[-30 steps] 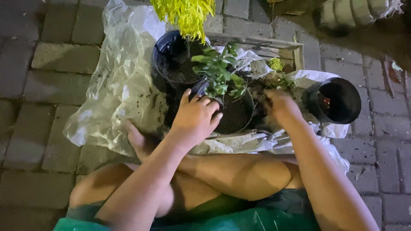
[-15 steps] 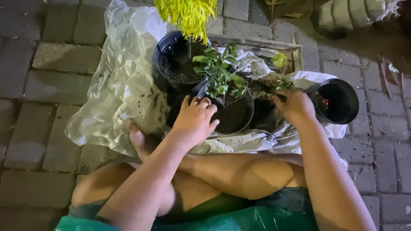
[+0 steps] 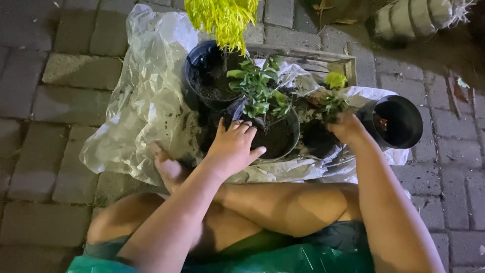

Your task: The person is repotting small plant cuttings into plastic pots, filling them with soil and securing the plants.

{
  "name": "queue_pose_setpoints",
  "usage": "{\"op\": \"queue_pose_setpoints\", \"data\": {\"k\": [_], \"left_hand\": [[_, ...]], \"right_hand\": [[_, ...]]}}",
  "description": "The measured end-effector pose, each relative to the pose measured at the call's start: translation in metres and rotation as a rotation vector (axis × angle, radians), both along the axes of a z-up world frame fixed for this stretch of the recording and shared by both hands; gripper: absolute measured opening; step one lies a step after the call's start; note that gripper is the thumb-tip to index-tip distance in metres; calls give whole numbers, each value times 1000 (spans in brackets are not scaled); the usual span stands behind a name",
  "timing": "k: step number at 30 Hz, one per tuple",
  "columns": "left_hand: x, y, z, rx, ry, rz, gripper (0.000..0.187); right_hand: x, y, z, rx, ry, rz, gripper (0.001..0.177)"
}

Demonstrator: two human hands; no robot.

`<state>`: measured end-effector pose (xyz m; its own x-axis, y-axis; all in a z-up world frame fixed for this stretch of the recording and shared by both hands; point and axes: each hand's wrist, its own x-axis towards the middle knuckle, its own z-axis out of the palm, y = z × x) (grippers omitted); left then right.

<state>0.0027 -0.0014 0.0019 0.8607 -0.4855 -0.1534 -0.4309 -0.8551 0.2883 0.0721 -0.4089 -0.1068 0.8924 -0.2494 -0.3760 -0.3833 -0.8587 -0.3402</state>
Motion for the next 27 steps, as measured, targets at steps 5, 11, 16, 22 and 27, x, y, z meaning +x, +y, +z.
{"op": "queue_pose_setpoints", "data": {"k": [5,11,16,22,27], "left_hand": [[6,-3,-8,-55,-21,34,65],[13,-10,-6,-151,136,82,67],[12,-11,2,-105,162,75,59],[10,-10,-13,-157,35,42,46],[7,-9,-3,-129,-94,-41,43]], "right_hand": [[-29,84,107,529,-273,-144,43],[-35,105,125,631,-404,-270,24],[-37,155,109,546,-535,-47,24],[-17,146,41,700,-673,6,41],[-26,162,62,242,-836,317,35]]}}
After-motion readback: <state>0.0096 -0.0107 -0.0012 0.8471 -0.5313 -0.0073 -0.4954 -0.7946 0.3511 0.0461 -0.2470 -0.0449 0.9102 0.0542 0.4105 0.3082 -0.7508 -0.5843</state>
